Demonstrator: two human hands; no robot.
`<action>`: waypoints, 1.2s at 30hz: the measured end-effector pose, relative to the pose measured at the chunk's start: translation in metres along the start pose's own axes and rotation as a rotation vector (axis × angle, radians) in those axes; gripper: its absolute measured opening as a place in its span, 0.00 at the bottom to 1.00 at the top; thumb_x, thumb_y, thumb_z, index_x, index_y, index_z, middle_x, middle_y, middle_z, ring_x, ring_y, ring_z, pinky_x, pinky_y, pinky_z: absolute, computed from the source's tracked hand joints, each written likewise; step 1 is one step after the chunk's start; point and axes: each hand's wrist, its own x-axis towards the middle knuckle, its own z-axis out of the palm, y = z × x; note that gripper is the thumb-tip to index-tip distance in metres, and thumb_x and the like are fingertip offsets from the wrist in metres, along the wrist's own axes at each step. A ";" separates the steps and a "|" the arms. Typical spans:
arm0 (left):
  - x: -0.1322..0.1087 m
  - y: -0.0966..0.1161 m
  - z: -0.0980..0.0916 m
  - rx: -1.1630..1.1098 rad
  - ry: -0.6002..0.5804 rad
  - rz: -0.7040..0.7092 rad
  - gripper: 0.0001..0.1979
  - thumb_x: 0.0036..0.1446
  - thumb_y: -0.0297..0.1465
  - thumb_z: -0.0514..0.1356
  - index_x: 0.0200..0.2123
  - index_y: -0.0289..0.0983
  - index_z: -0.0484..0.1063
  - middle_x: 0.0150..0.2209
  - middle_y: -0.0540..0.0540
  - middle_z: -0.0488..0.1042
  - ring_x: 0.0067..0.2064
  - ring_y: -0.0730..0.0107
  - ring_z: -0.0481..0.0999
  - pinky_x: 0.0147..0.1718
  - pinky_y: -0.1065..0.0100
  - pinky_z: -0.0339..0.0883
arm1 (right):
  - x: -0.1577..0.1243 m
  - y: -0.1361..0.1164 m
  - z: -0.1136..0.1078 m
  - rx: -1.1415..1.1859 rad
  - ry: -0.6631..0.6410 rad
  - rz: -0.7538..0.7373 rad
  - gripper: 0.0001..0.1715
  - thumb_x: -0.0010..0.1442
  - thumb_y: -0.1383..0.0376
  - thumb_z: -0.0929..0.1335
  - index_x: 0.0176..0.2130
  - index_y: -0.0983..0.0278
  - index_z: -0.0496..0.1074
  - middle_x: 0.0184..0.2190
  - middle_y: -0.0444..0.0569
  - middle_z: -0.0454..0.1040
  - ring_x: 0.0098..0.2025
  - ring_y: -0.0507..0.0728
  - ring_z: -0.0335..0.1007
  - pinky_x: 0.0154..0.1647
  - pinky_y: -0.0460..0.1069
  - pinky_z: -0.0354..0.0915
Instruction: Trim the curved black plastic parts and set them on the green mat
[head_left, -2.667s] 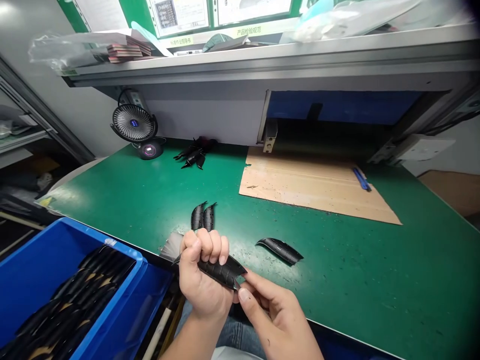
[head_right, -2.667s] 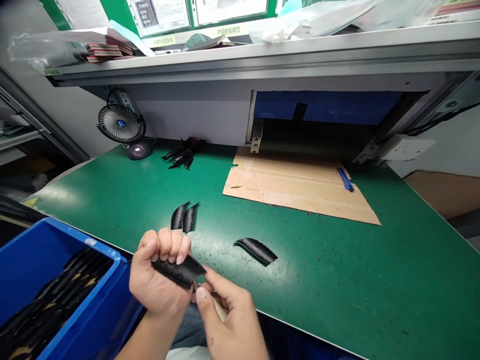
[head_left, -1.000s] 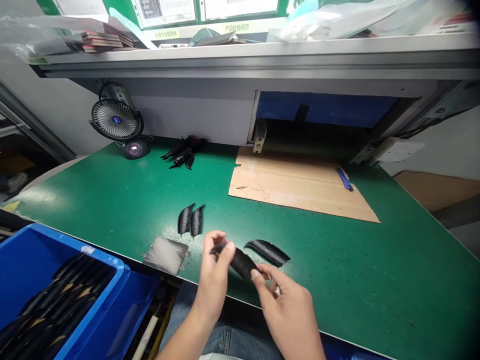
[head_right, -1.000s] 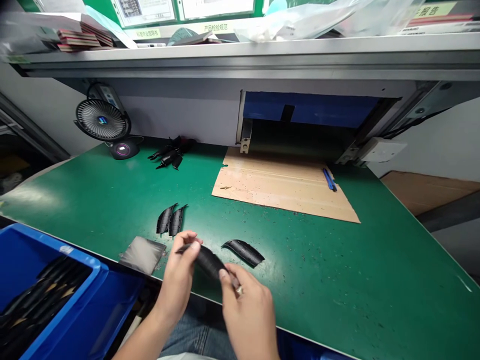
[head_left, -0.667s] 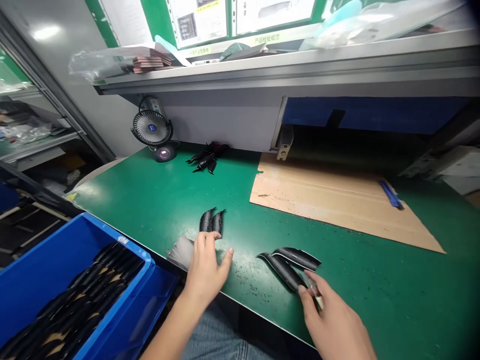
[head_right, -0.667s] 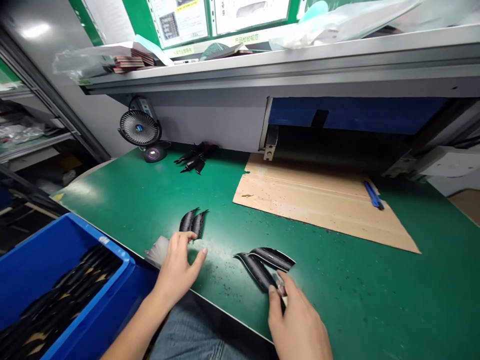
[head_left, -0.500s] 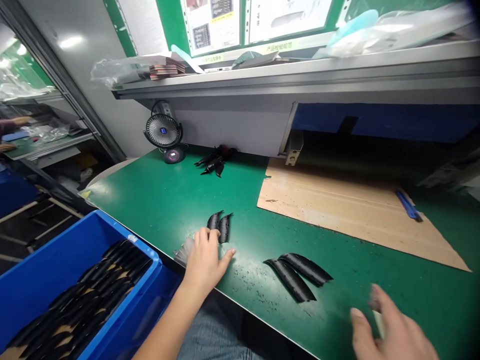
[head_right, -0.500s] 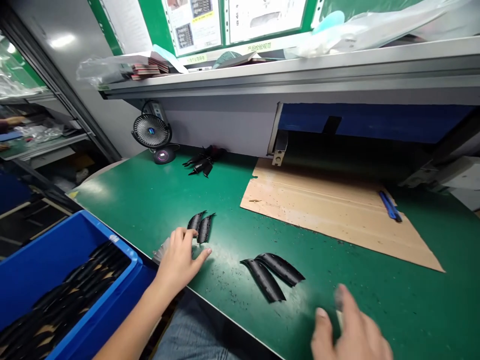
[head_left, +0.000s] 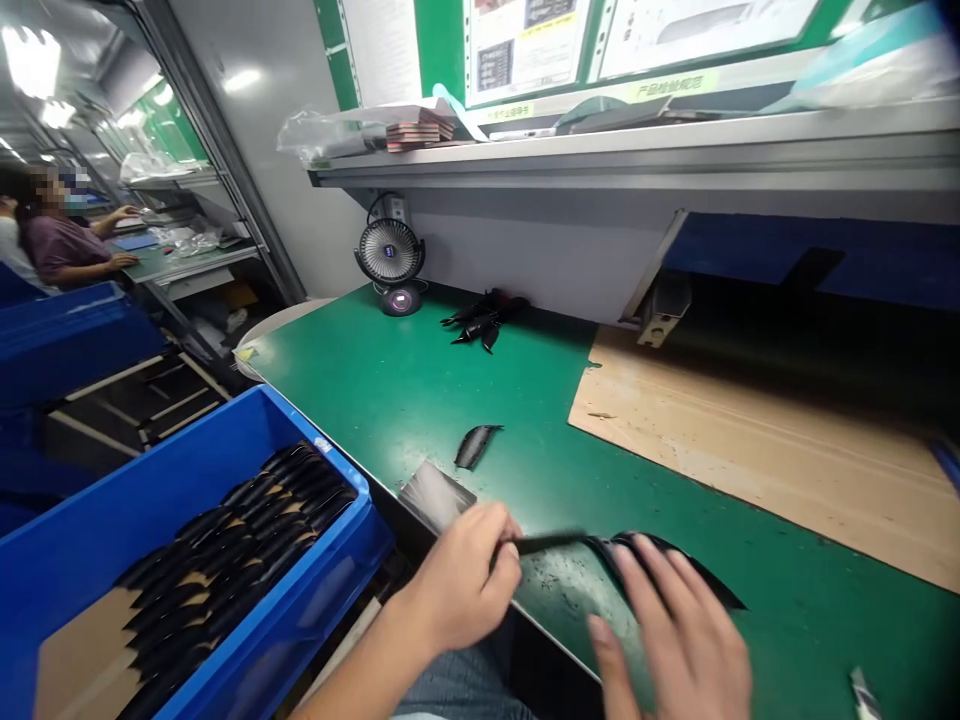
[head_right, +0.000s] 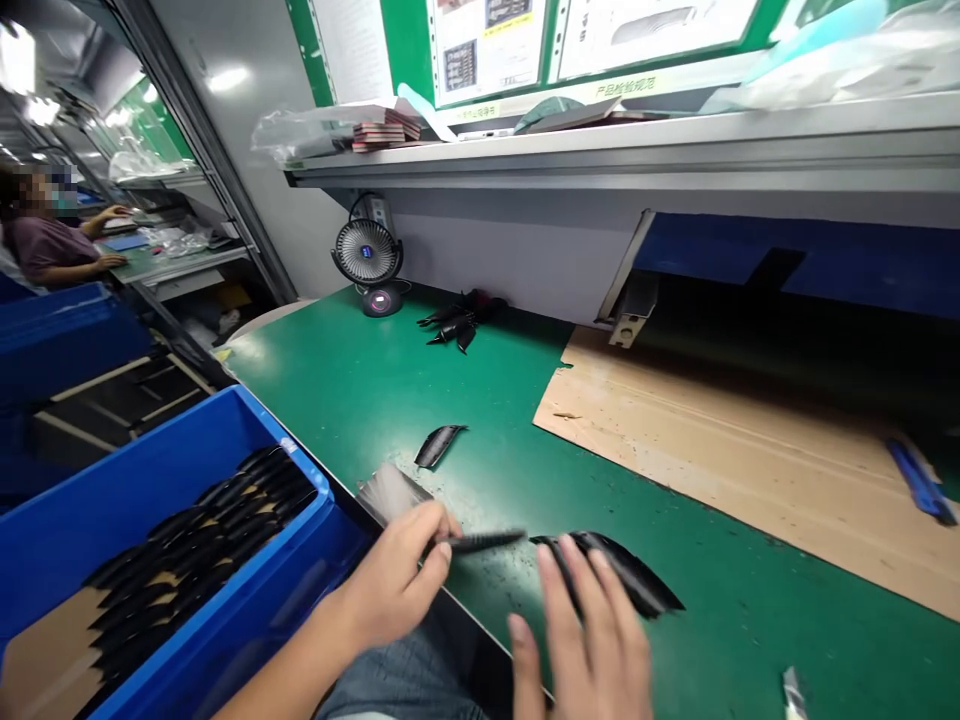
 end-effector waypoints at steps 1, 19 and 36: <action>-0.006 0.004 -0.008 -0.135 -0.050 -0.071 0.04 0.62 0.27 0.50 0.33 0.40 0.59 0.31 0.50 0.68 0.34 0.68 0.69 0.34 0.67 0.63 | 0.005 -0.005 0.007 0.041 -0.064 -0.091 0.27 0.69 0.56 0.60 0.65 0.60 0.58 0.62 0.58 0.63 0.63 0.73 0.58 0.54 0.68 0.66; 0.058 -0.134 -0.101 0.045 0.272 -0.505 0.15 0.67 0.41 0.46 0.36 0.38 0.65 0.33 0.46 0.71 0.36 0.63 0.71 0.37 0.64 0.61 | 0.058 -0.063 0.120 0.027 -0.257 -0.258 0.23 0.71 0.59 0.58 0.54 0.73 0.66 0.31 0.52 0.69 0.33 0.60 0.69 0.28 0.52 0.69; 0.099 -0.194 -0.083 0.226 0.396 -0.546 0.14 0.65 0.43 0.51 0.33 0.42 0.68 0.29 0.50 0.74 0.32 0.64 0.72 0.30 0.68 0.54 | 0.062 -0.085 0.109 -0.034 -0.315 -0.394 0.20 0.66 0.70 0.59 0.56 0.73 0.64 0.32 0.53 0.68 0.34 0.60 0.63 0.31 0.52 0.63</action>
